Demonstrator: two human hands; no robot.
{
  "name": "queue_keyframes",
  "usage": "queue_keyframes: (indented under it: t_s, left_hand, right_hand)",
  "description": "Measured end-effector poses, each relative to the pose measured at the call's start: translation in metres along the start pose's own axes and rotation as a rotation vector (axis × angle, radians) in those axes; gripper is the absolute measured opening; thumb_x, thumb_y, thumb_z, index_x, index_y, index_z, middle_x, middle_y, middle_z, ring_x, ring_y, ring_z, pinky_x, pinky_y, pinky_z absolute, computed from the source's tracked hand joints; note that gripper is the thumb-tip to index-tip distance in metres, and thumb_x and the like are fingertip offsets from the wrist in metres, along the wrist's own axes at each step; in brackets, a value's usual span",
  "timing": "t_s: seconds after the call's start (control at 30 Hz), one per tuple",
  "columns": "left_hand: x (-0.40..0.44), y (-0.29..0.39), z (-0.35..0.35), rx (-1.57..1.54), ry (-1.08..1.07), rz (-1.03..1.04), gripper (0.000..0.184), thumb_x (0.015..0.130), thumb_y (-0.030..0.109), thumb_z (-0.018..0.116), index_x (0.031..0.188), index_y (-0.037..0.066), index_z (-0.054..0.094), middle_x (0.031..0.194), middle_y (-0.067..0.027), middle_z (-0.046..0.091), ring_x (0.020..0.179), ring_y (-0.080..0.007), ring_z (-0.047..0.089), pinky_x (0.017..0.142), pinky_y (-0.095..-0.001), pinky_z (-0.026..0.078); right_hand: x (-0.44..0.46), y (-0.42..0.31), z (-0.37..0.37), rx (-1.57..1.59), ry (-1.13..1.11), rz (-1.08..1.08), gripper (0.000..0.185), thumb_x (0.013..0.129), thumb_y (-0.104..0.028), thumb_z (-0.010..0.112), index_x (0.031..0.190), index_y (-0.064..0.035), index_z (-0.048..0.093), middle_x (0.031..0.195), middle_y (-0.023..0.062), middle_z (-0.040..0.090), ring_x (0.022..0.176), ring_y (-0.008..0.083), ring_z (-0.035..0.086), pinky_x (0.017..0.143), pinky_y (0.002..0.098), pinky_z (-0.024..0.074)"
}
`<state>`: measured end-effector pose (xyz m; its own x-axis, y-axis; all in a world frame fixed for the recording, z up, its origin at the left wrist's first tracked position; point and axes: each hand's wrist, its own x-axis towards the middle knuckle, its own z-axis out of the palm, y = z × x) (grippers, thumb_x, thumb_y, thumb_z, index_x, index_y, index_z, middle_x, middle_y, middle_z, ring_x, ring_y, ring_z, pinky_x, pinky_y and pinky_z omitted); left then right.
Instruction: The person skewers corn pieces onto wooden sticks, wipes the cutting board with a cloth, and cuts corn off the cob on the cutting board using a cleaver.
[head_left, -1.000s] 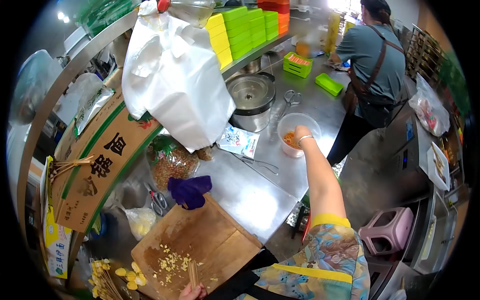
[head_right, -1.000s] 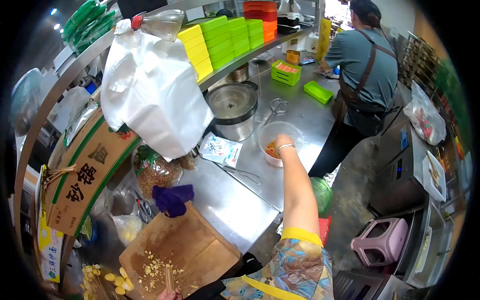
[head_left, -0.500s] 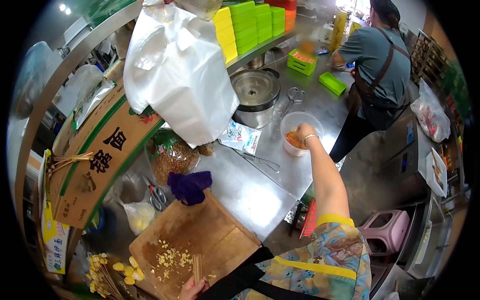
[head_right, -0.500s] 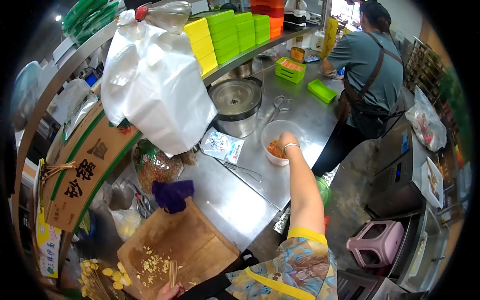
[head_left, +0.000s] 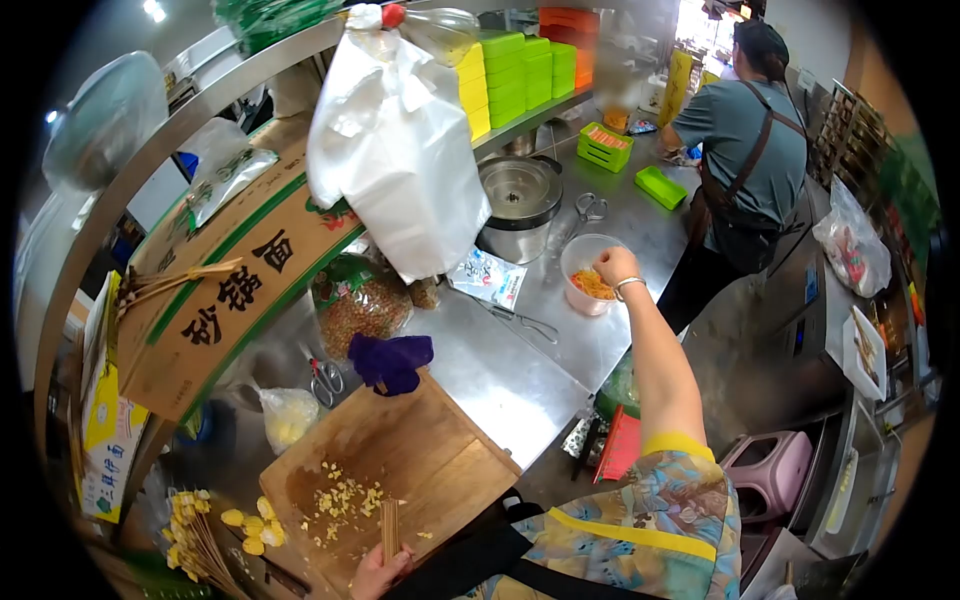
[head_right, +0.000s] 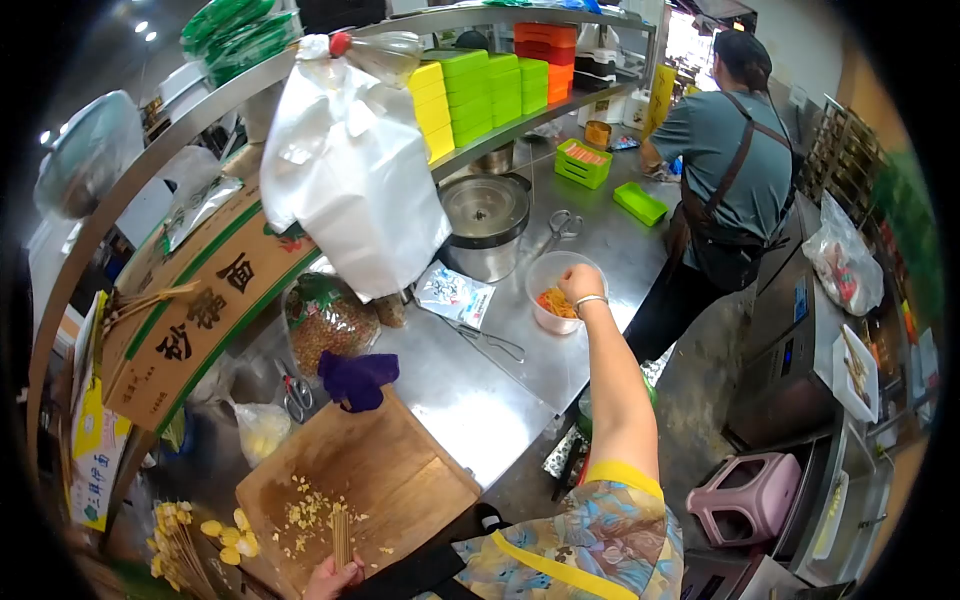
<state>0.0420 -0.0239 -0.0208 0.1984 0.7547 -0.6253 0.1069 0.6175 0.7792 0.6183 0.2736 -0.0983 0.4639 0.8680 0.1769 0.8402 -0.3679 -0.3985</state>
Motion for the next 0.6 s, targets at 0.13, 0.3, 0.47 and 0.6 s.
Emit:
queue_keyframes:
  t_s: [0.13, 0.3, 0.47, 0.6]
  left_hand:
    - [-0.005, -0.002, -0.023, -0.022, -0.107, -0.018, 0.021, 0.091, 0.022, 0.058, 0.105, 0.006, 0.054, 0.067, 0.0021, 0.047, 0.052, -0.0067, 0.04, 0.046, -0.0207, 0.032]
    - [-0.031, 0.02, -0.028, -0.183, -0.075, 0.079, 0.028, 0.091, 0.015, 0.057, 0.116, 0.005, 0.051, 0.056, 0.0033, 0.039, 0.041, -0.0064, 0.035, 0.039, -0.0231, 0.031]
    - [-0.036, 0.018, -0.034, -0.127, -0.001, 0.268, 0.033, 0.088, 0.02, 0.063, 0.116, 0.005, 0.053, 0.058, 0.0051, 0.043, 0.043, -0.005, 0.038, 0.04, -0.0227, 0.033]
    - [-0.046, 0.003, -0.055, 0.015, 0.072, 0.411, 0.021, 0.086, 0.016, 0.065, 0.1, 0.005, 0.053, 0.057, 0.004, 0.044, 0.041, -0.0051, 0.038, 0.038, -0.0209, 0.03]
  right_hand:
    - [-0.035, -0.048, -0.023, 0.655, -0.189, 0.023, 0.013, 0.079, -0.014, 0.06, 0.075, -0.0013, 0.063, 0.065, 0.0073, 0.063, 0.054, 0.0134, 0.06, 0.053, 0.0258, 0.0493]
    - [-0.156, -0.159, -0.063, 0.95, -0.567, -0.162, 0.014, 0.086, -0.017, 0.061, 0.082, -0.0041, 0.063, 0.072, 0.0016, 0.063, 0.063, 0.0081, 0.059, 0.059, 0.0223, 0.0488]
    - [-0.334, -0.288, -0.05, 1.178, -1.252, -0.437, 0.01, 0.089, -0.012, 0.061, 0.092, -0.0023, 0.061, 0.079, 0.0032, 0.064, 0.07, 0.0098, 0.062, 0.063, 0.0228, 0.0506]
    - [-0.404, -0.327, -0.047, 1.155, -1.391, -0.513, 0.01, 0.091, -0.013, 0.059, 0.091, -0.0024, 0.06, 0.076, -0.0004, 0.061, 0.067, 0.0059, 0.058, 0.06, 0.0196, 0.0473]
